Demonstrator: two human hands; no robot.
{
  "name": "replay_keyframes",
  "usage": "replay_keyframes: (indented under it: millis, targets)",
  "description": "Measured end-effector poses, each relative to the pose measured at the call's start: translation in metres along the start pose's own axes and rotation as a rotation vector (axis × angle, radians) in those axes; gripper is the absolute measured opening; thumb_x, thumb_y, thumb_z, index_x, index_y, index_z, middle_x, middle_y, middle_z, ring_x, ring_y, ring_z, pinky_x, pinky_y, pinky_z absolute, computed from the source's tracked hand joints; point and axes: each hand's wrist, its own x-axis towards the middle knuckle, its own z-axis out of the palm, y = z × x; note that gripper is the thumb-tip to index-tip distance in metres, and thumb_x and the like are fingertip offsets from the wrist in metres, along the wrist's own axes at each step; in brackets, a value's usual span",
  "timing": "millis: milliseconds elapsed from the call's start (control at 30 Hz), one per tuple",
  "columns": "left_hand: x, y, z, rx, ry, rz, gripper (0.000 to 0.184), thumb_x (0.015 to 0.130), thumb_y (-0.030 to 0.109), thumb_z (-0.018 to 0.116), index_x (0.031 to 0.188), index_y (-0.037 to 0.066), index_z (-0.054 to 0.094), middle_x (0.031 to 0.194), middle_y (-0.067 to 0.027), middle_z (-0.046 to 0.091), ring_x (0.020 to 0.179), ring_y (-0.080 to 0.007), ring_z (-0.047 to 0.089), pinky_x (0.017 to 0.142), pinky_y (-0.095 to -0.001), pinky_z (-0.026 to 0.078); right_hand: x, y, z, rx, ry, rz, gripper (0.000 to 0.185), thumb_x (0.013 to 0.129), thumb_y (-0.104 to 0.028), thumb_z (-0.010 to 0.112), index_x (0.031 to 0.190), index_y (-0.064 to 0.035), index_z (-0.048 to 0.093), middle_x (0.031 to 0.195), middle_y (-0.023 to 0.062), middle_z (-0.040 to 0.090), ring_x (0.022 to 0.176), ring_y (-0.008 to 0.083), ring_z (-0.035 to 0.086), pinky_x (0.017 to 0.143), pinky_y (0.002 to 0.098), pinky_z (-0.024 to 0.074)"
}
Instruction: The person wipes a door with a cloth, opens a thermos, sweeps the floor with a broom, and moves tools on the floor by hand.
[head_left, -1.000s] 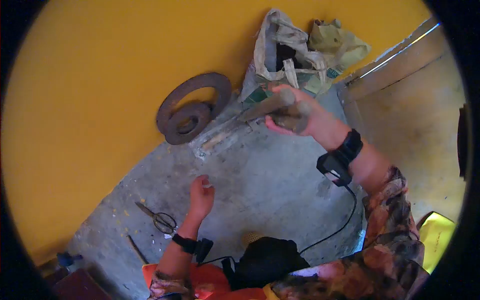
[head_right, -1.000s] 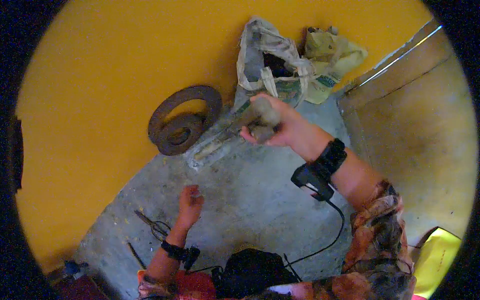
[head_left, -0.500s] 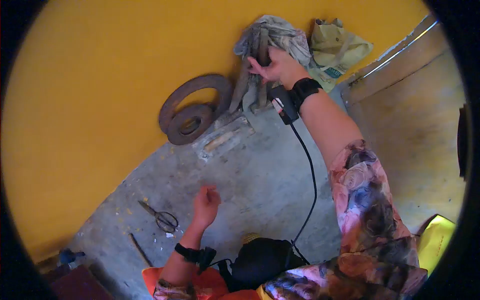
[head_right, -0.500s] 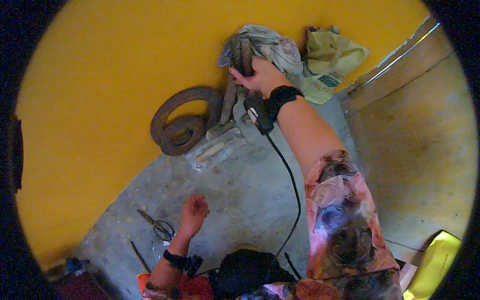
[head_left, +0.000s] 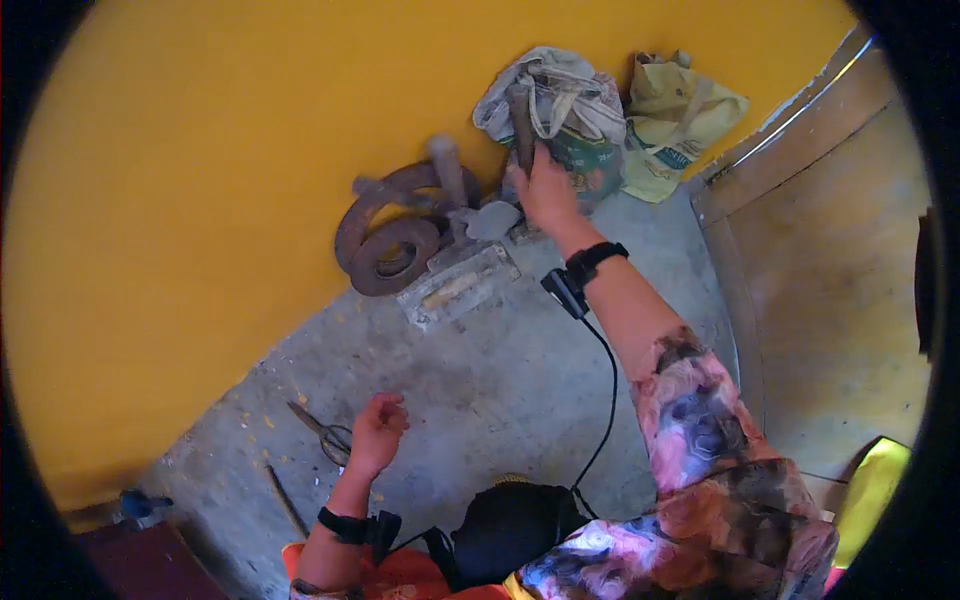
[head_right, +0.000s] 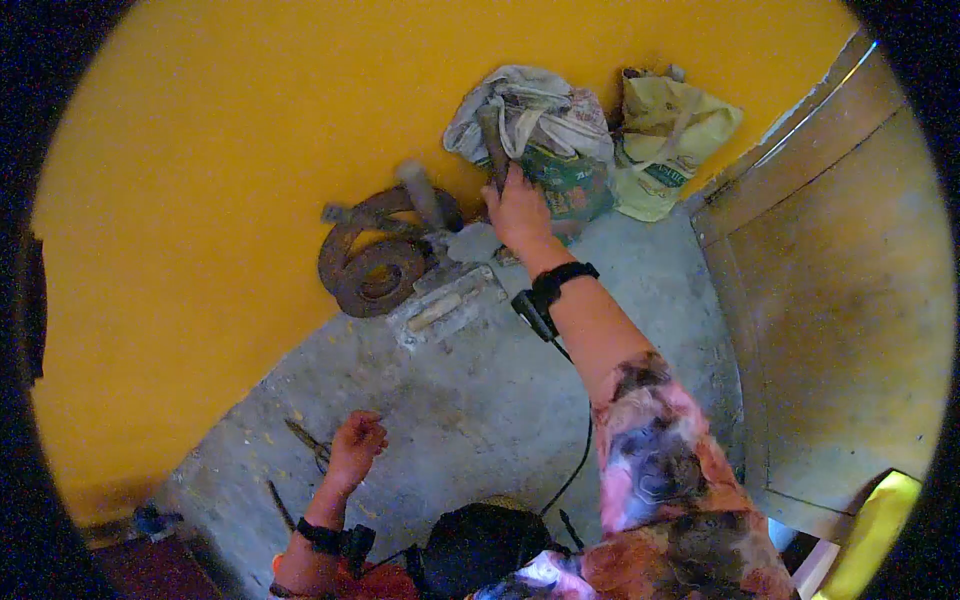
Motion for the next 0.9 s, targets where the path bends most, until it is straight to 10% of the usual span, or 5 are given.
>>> replay_keyframes:
  millis: [300,633,900]
  targets:
    - [0.028,0.011,0.000,-0.091,0.091,0.024,0.024,0.079,0.003,0.046,0.104,0.004,0.045,0.085,-0.0049,0.050,0.074,-0.0155,0.052,0.061,-0.0287,0.046,0.024,0.011,0.016,0.014,-0.139,-0.037,0.040,0.080,-0.029,0.051,0.101,0.0050,0.043,0.085,0.0284,0.056,0.081,0.0425,0.055,0.072,0.0494,0.0435]
    - [0.173,-0.084,-0.055,-1.056,0.325,-0.213,0.021,0.084,0.016,0.044,0.096,-0.001,0.043,0.093,-0.0154,0.049,0.083,-0.0295,0.052,0.070,-0.0383,0.046,-0.008,0.029,-0.002,-0.044,-0.213,-0.136,0.051,0.075,-0.034,0.058,0.102,0.0060,0.044,0.082,0.0262,0.057,0.082,0.0417,0.054,0.071,0.0446,0.0432]
    - [0.226,-0.069,-0.057,-1.186,0.322,-0.256,0.028,0.084,0.027,0.051,0.099,0.004,0.044,0.078,-0.0110,0.053,0.071,-0.0238,0.053,0.067,-0.0377,0.048,-0.068,-0.019,-0.015,0.030,-0.220,0.029,0.086,0.065,-0.031,0.069,0.126,0.0003,0.016,0.119,0.0287,0.038,0.099,0.0393,0.048,0.081,0.0428,0.0414]
